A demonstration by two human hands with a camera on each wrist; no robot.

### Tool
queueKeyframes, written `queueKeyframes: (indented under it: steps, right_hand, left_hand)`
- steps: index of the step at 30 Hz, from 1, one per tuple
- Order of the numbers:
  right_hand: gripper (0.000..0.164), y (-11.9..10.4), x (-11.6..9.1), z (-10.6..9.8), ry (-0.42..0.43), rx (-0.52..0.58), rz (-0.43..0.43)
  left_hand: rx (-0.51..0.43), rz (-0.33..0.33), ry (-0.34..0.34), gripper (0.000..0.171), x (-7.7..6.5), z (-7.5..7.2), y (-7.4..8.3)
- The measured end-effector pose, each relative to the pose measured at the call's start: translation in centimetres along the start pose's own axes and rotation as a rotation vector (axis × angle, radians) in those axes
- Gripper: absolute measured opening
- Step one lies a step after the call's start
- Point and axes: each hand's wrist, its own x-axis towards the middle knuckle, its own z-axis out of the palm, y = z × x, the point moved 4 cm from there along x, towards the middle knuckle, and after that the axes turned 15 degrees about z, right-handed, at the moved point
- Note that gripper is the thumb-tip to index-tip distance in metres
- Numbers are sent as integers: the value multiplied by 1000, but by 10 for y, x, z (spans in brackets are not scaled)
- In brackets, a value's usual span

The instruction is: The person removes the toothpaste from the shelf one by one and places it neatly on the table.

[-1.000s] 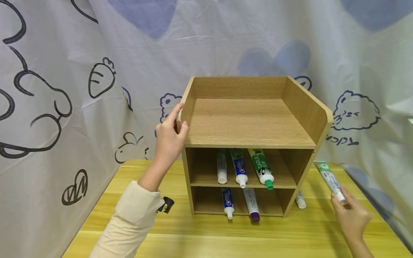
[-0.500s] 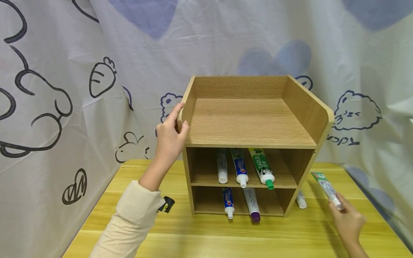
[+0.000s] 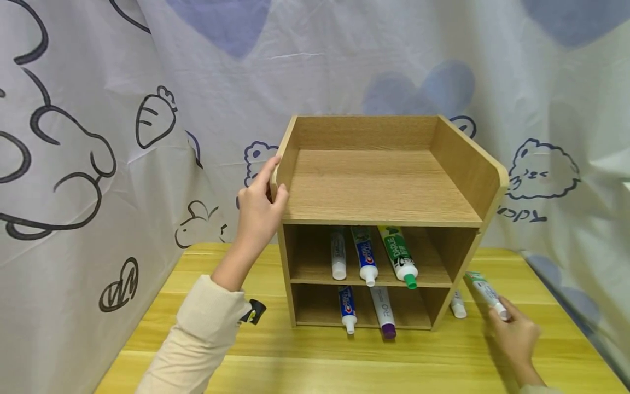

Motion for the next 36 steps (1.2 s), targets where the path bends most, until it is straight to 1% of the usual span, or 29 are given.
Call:
queueKeyframes:
  steps: [3, 8, 11, 15, 19, 24, 29, 36]
  right_hand:
    - [32, 2, 0, 2, -13, -20, 37]
    - [32, 7, 1, 6, -31, -34, 45]
    - [32, 11, 2, 8, -36, -47, 70]
    - [33, 16, 3, 10, -55, -79, 125]
    - [34, 18, 6, 13, -109, -133, 167]
    - [37, 20, 7, 17, -175, -207, 169]
    - [39, 22, 7, 20, -235, -245, 171]
    - [40, 29, 8, 31, -328, -291, 183]
  left_hand:
    - [-4, -3, -5, 47, 0, 1, 0]
    - [-5, -6, 3, 47, -1, 1, 0]
    - [1, 3, 7, 47, -1, 1, 1]
    - [2, 18, 11, 47, 0, 1, 1]
    - [4, 26, 19, 46, 0, 1, 2]
    - [4, 27, 18, 46, 0, 2, 2]
    - [-1, 23, 19, 47, 0, 1, 1]
    - [2, 18, 17, 47, 0, 0, 0]
